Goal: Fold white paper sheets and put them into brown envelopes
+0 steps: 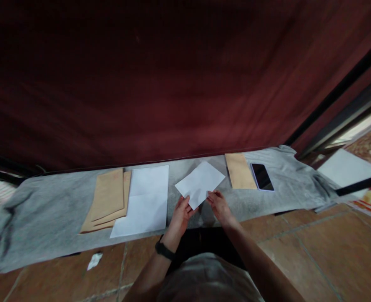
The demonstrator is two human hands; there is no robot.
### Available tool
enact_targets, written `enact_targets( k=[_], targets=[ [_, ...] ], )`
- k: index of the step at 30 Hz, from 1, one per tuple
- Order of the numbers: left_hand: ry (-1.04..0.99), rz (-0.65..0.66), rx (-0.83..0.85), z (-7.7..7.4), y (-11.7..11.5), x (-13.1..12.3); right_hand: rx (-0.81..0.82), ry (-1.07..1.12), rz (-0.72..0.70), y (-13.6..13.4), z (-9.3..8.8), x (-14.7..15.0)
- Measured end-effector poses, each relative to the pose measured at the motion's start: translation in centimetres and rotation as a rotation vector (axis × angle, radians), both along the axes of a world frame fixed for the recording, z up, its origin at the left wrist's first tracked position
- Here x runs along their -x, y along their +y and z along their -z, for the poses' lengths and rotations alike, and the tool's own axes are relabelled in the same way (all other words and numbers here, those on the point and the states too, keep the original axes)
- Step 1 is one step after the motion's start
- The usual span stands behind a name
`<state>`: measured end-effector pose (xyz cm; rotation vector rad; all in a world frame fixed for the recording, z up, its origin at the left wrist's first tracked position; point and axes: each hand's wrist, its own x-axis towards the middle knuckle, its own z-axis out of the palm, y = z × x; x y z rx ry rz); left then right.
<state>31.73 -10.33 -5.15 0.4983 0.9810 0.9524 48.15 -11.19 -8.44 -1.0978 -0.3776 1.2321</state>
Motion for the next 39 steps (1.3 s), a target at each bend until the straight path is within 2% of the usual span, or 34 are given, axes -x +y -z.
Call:
enact_targets(
  k=[2, 5, 9, 11, 14, 16, 19, 21, 24, 27, 29, 31, 35, 39],
  targets=[
    [0.069, -0.025, -0.056, 0.0, 0.4, -0.1, 0.019, 0.052, -0.015, -0.3, 0.2, 1.0],
    [0.301, -0.035, -0.161, 0.3, 1.5, 0.0, 0.056, 0.102, -0.071, -1.0, -0.1, 1.3],
    [0.486, 0.043, -0.217, 0.5, 3.0, 1.0, 0.158, 0.145, -0.291, -3.1, -0.9, 0.0],
    [0.543, 0.087, -0.225, 0.5, 3.5, 1.5, 0.208, 0.087, -0.433, -4.3, -1.4, -0.8],
    [0.600, 0.109, -0.255, 1.0, 3.9, 1.9, 0.203, -0.167, -0.554, -5.0, -2.0, -1.6],
    [0.655, 0.116, -0.270, 1.5, 4.1, 1.9, 0.122, -0.473, -0.499, -4.4, -2.2, -1.9],
    [0.761, 0.140, -0.292, 2.0, 3.9, 2.0, -0.014, -1.119, -0.357, -2.9, -2.0, -2.0],
    [0.883, 0.148, -0.365, 1.9, 3.4, 2.3, -0.041, -1.511, -0.333, -2.4, -1.3, -1.9],
    [1.192, 0.128, -0.553, 1.2, 2.2, 2.8, -0.010, -1.832, -0.338, -2.5, 0.3, -1.7],
    [1.487, 0.136, -0.756, 0.7, 0.6, 2.2, 0.010, -1.920, -0.318, -3.0, 1.6, -1.4],
    [1.517, 0.207, -0.930, 0.8, -0.2, 0.8, 0.010, -1.930, -0.315, -3.1, 1.8, -1.4],
    [1.447, 0.325, -1.081, 1.5, -0.4, -0.9, 0.004, -1.931, -0.333, -3.1, 1.8, -1.4],
    [1.443, 0.449, -1.087, 3.1, 0.2, -3.2, -0.003, -1.941, -0.369, -3.0, 1.4, -1.6],
    [1.515, 0.443, -1.058, 4.0, 1.0, -1.9, -0.006, -1.944, -0.359, -3.0, 1.4, -1.7]
  ],
)
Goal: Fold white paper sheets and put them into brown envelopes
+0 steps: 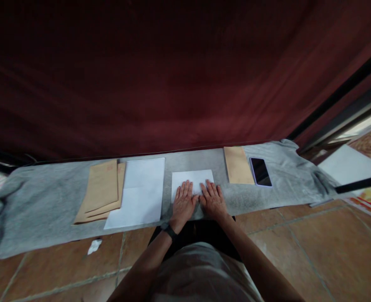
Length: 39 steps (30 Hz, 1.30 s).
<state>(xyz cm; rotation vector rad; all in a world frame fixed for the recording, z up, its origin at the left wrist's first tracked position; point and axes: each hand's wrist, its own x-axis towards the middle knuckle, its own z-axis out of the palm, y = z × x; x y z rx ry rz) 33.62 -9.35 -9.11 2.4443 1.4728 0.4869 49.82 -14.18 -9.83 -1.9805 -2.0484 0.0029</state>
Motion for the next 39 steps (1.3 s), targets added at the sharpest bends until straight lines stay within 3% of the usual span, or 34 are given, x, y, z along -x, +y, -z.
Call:
enact_targets(
  k=[4, 7, 14, 21, 25, 29, 35, 39],
  targets=[
    [0.002, -0.125, -0.038, 0.1, 0.1, 2.5, 0.005, 0.013, 0.006, 0.0, 0.1, 0.0],
    [-0.021, -0.184, -0.060, -0.1, 0.2, 2.9, 0.005, 0.004, 0.009, -0.1, 0.0, 0.1],
    [-0.079, 0.026, 0.010, -0.6, 2.2, -0.9, 0.022, 0.000, 0.004, 0.1, -0.2, 0.1],
    [0.002, -0.014, -0.013, 0.2, 4.3, -0.3, 0.022, -0.017, 0.005, 0.0, -0.1, 0.1],
    [0.030, -0.094, -0.036, 0.1, 3.7, 1.1, 0.009, -0.003, 0.012, -0.2, -0.2, 0.0],
    [0.043, -0.057, -0.051, 0.2, 2.1, 1.8, 0.035, 0.042, 0.022, 0.5, -0.7, -0.1],
    [0.044, -0.046, -0.034, 0.1, 1.3, 1.8, 0.062, 0.108, -0.097, 3.9, -1.9, 2.0],
    [0.065, -0.044, -0.049, 0.0, 1.3, 1.7, 0.070, 0.082, -0.133, 5.7, -1.7, 2.7]
  ],
)
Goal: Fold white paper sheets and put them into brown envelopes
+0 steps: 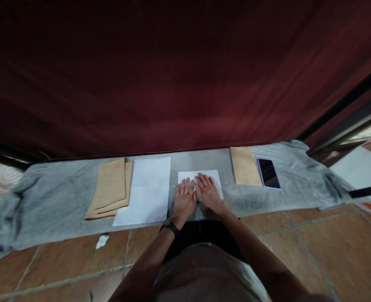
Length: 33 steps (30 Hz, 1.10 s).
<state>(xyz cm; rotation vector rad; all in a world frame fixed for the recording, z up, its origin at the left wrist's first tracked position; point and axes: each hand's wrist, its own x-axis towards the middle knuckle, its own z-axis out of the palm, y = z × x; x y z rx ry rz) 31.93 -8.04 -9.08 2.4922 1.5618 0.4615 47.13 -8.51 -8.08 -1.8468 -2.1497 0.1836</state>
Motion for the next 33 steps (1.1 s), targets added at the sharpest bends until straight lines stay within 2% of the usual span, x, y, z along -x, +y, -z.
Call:
enact_targets(
  k=[12, 16, 18, 21, 23, 27, 33],
  targets=[
    [0.166, -0.043, -0.062, 0.1, -0.1, -0.2, -0.161, -0.108, 0.139, 0.0, 2.6, -4.1],
    [0.136, -0.015, -0.067, 0.0, 0.5, -2.2, -0.161, -0.116, 0.136, -0.1, 2.5, -4.1],
    [0.117, 0.035, -0.057, -0.1, 1.2, -3.5, -0.157, -0.125, 0.131, -0.1, 2.5, -4.1],
    [0.107, 0.041, -0.033, 0.1, 2.6, -4.5, -0.159, -0.130, 0.138, -0.1, 2.4, -4.1],
    [0.108, 0.031, -0.033, 0.3, 3.3, -4.2, -0.168, -0.124, 0.145, -0.1, 2.5, -4.1],
    [0.119, -0.008, -0.052, 0.6, 3.9, -1.8, -0.175, -0.115, 0.147, 0.0, 2.6, -4.1],
    [0.125, -0.138, -0.070, 0.1, 2.8, 0.6, -0.160, -0.130, 0.153, -0.1, 2.4, -4.0]
  ],
)
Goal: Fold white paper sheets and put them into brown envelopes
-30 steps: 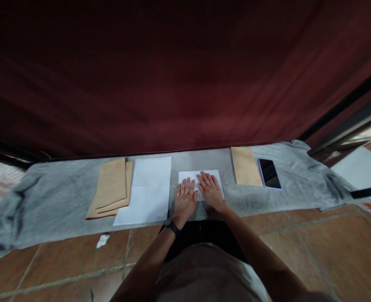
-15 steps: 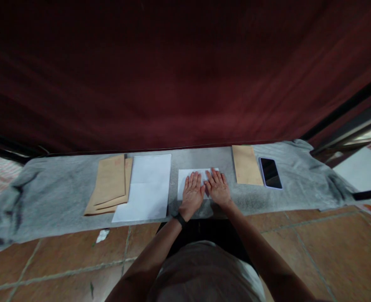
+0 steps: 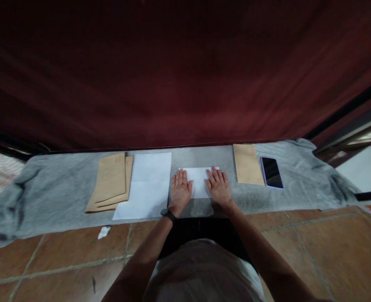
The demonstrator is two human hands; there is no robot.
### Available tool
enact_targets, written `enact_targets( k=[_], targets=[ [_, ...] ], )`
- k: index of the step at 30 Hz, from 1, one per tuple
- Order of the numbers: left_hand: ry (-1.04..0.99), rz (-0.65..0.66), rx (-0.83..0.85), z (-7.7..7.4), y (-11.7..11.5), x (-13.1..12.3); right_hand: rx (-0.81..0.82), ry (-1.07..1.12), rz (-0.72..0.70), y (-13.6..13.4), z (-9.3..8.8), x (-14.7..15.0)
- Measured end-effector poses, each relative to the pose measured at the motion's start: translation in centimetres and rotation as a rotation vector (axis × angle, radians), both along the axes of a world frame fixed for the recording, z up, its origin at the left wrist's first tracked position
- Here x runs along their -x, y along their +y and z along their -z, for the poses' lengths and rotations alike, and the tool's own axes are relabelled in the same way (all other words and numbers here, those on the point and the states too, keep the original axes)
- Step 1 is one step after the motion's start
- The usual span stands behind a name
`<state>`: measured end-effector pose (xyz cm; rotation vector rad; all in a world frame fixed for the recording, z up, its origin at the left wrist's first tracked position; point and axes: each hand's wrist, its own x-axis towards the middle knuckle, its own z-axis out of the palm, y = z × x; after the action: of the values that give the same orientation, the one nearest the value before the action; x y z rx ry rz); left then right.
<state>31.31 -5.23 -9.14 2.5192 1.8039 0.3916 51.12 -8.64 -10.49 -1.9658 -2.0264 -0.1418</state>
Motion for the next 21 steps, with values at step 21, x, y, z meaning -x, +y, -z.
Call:
enact_targets(
  k=[21],
  targets=[
    [0.065, 0.206, 0.069, -0.4, -4.8, -0.5, 0.062, 0.066, -0.171, -5.1, -0.6, 3.7]
  ],
)
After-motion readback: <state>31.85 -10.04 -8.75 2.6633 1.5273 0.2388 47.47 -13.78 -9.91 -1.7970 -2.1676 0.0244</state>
